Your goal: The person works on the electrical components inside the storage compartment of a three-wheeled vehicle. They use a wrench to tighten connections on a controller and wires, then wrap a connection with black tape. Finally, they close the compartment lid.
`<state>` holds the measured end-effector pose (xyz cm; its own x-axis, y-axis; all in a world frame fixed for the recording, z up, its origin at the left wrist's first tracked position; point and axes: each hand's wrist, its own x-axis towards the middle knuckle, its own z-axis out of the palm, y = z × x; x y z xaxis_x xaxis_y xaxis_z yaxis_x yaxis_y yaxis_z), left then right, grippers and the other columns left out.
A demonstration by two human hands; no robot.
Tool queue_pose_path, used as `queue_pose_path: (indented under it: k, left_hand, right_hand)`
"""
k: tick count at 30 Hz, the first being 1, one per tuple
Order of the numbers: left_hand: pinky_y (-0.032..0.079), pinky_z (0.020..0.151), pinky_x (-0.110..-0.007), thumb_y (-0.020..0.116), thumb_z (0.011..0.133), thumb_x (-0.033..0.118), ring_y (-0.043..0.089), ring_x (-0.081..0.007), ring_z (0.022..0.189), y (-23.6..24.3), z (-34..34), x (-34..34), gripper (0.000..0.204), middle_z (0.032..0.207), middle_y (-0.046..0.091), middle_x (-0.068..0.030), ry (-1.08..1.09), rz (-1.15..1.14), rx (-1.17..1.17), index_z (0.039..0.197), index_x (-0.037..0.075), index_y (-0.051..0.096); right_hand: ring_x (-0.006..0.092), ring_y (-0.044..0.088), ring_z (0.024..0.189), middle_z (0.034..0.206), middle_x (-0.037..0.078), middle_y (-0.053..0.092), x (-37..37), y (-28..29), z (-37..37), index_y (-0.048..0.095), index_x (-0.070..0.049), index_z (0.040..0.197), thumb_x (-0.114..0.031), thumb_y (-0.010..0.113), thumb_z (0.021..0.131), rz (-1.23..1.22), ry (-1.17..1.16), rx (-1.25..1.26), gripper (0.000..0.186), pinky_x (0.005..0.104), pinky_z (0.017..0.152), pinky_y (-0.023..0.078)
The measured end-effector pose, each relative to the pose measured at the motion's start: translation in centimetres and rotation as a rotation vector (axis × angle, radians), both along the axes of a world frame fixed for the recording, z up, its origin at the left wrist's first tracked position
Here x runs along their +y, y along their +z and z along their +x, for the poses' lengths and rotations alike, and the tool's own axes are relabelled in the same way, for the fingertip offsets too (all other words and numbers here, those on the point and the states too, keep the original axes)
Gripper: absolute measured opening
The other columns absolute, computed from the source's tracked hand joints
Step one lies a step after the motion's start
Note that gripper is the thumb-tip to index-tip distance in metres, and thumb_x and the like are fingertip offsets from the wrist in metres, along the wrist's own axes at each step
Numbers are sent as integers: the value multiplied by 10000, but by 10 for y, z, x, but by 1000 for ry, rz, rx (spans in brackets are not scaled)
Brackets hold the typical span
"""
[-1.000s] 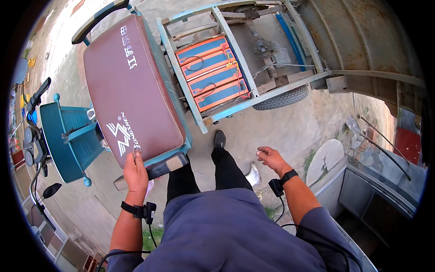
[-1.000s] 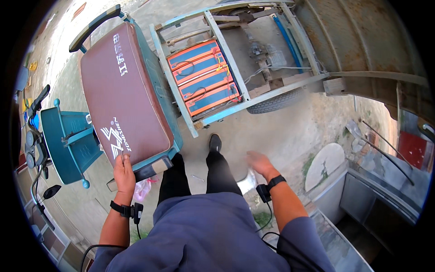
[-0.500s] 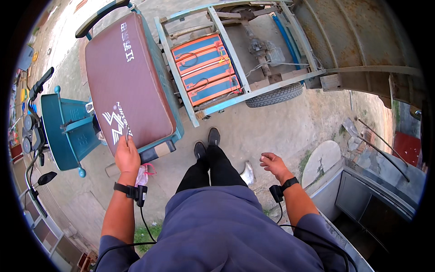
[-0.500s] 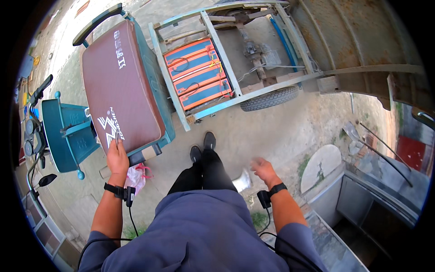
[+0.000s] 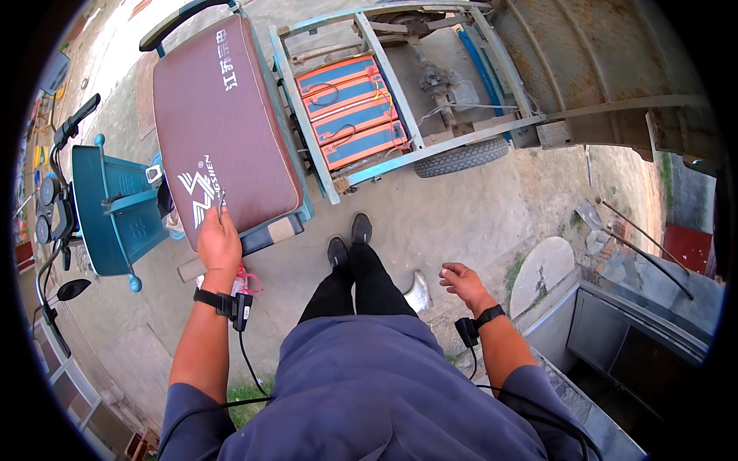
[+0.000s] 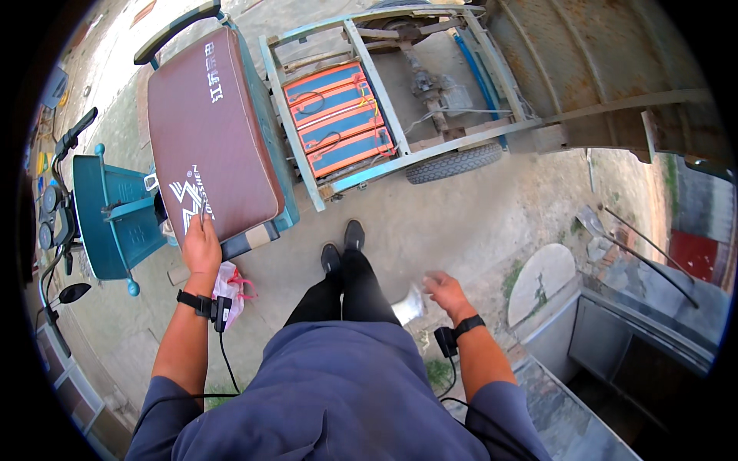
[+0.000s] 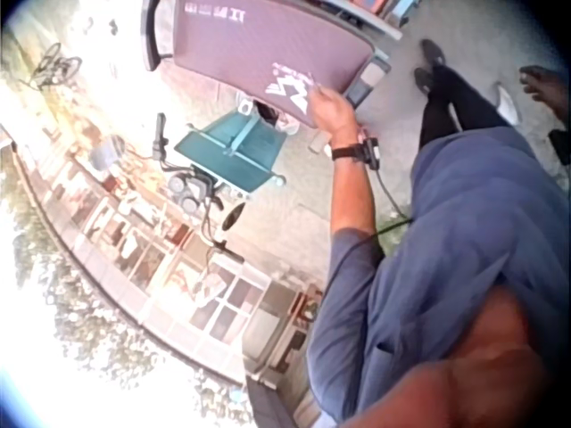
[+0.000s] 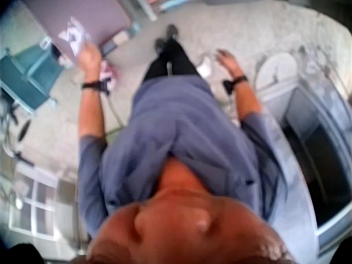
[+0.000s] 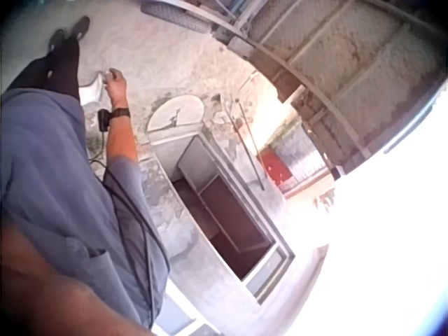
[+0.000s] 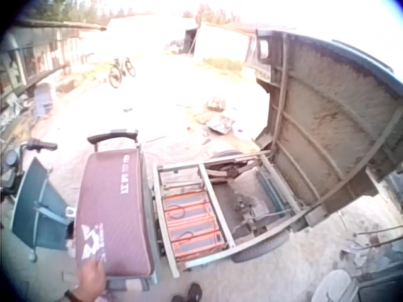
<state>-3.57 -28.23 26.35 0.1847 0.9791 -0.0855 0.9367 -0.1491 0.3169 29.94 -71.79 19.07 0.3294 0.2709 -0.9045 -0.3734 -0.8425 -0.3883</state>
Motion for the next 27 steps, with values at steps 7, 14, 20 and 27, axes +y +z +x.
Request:
queue_pose_path:
  k: [7, 14, 20, 27]
  left_hand:
    - [480, 729, -557, 478, 1060, 327, 628, -479, 851, 4, 2, -1, 309, 896, 674, -240, -8, -13, -23, 972, 47, 575]
    - [487, 731, -550, 479, 1058, 331, 632, -479, 843, -2, -1, 0, 322, 879, 676, -248, -36, 33, -26, 970, 39, 580]
    - [489, 733, -554, 478, 1055, 337, 636, -478, 842, 1, 1, 0, 324, 880, 682, -244, -21, 6, -31, 971, 50, 603]
    - [494, 740, -552, 485, 1052, 336, 640, -477, 851, 1, 0, 0, 312, 897, 691, -236, -22, 6, -8, 995, 57, 612]
  right_hand:
    - [203, 680, 1068, 1193, 60, 685, -13, 6, -11, 570, -38, 1395, -353, 676, 978, 5, -18, -22, 532, 347, 884, 541]
    - [186, 687, 963, 1156, 88, 704, -16, 4, -20, 616, -31, 1354, -345, 693, 961, 36, -55, -55, 509, 330, 762, 554]
    - [201, 680, 1061, 1190, 68, 692, -11, 9, -24, 574, -37, 1387, -361, 664, 982, 13, -10, -37, 527, 344, 873, 542]
    - [199, 682, 1040, 1191, 80, 698, -13, 4, -24, 588, -41, 1379, -372, 674, 974, 19, 9, -67, 531, 346, 841, 549]
